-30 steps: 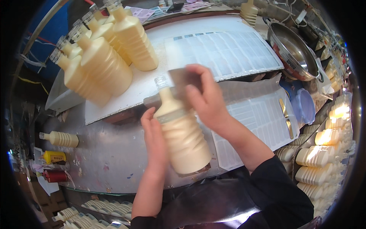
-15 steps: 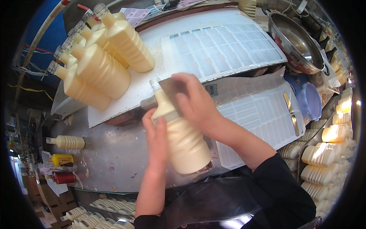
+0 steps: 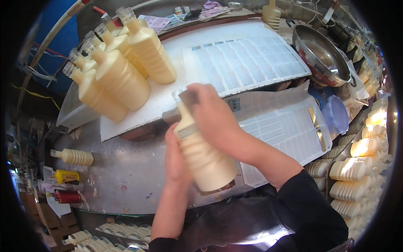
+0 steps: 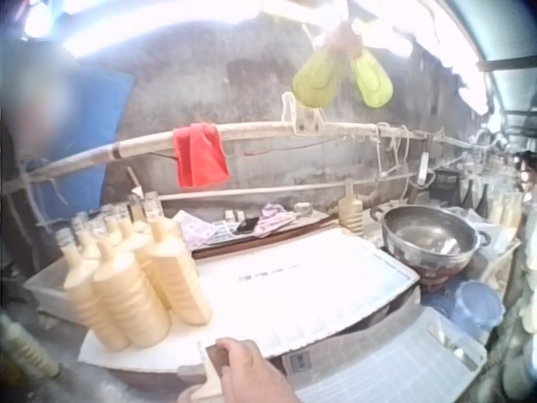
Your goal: The person picks up a plastic bottle, applies a label to its body, and smooths it with a small tool. They repeat this process for several bottles, placing each labeled bottle on a nearby surface.
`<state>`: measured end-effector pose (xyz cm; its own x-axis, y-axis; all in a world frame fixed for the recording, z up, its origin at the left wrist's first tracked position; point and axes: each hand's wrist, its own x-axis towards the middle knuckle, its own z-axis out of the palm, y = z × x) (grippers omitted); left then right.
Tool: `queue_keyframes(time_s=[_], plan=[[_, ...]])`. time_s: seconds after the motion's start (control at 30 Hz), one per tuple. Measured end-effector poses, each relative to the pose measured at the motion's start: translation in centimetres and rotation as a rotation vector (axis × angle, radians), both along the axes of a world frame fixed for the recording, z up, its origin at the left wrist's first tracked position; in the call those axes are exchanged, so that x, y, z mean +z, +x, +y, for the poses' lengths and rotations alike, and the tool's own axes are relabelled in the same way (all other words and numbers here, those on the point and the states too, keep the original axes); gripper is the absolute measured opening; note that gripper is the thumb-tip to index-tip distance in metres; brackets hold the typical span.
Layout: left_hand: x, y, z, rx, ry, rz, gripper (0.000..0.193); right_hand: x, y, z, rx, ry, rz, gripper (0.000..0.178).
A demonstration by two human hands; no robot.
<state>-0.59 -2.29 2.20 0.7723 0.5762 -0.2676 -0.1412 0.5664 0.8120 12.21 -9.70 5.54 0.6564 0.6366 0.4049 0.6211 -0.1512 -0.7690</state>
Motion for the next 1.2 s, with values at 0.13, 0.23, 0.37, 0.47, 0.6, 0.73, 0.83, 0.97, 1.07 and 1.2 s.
queue_keyframes(time_s=[0.13,0.23,0.37,0.47,0.6,0.73,0.83,0.97,1.07,1.2], plan=[[0.7,0.2,-0.6,0.022,-0.097,-0.027,0.055,1.2,-2.1,1.8,-0.022,-0.089,-0.094,0.027],[0.3,0.1,-0.6,-0.006,-0.076,-0.145,0.051,1.0,-4.3,4.5,-0.077,-0.153,-0.179,0.021],[-2.1,-0.7,0.4,-0.026,-0.074,-0.203,0.053,-0.1,-5.1,6.2,-0.161,-0.249,-0.622,0.02],[-0.3,-0.3,0.0,-0.011,-0.199,-0.2,0.049,0.8,-4.1,4.6,-0.093,-0.27,-0.507,0.023],[-1.3,0.6,0.3,0.021,0.165,0.116,0.043,0.3,-0.8,1.0,-0.084,-0.157,-0.161,0.033],[-2.6,0.5,0.8,0.006,0.194,0.089,0.043,-1.1,1.4,-1.9,-0.04,-0.053,0.165,0.044],[-2.9,0.4,0.8,0.032,0.172,0.089,0.042,-3.8,2.7,-2.7,-0.042,0.072,0.147,0.045],[-3.2,-0.1,1.2,0.065,0.178,0.1,0.043,-3.8,2.7,-4.2,-0.045,0.06,0.195,0.046],[-2.0,-0.3,0.6,0.082,0.145,0.103,0.04,-6.0,4.5,-7.7,-0.058,0.111,0.279,0.039],[-2.9,-0.9,0.7,0.107,0.102,0.096,0.032,-9.3,6.2,-11.0,-0.152,-0.172,0.244,0.033]])
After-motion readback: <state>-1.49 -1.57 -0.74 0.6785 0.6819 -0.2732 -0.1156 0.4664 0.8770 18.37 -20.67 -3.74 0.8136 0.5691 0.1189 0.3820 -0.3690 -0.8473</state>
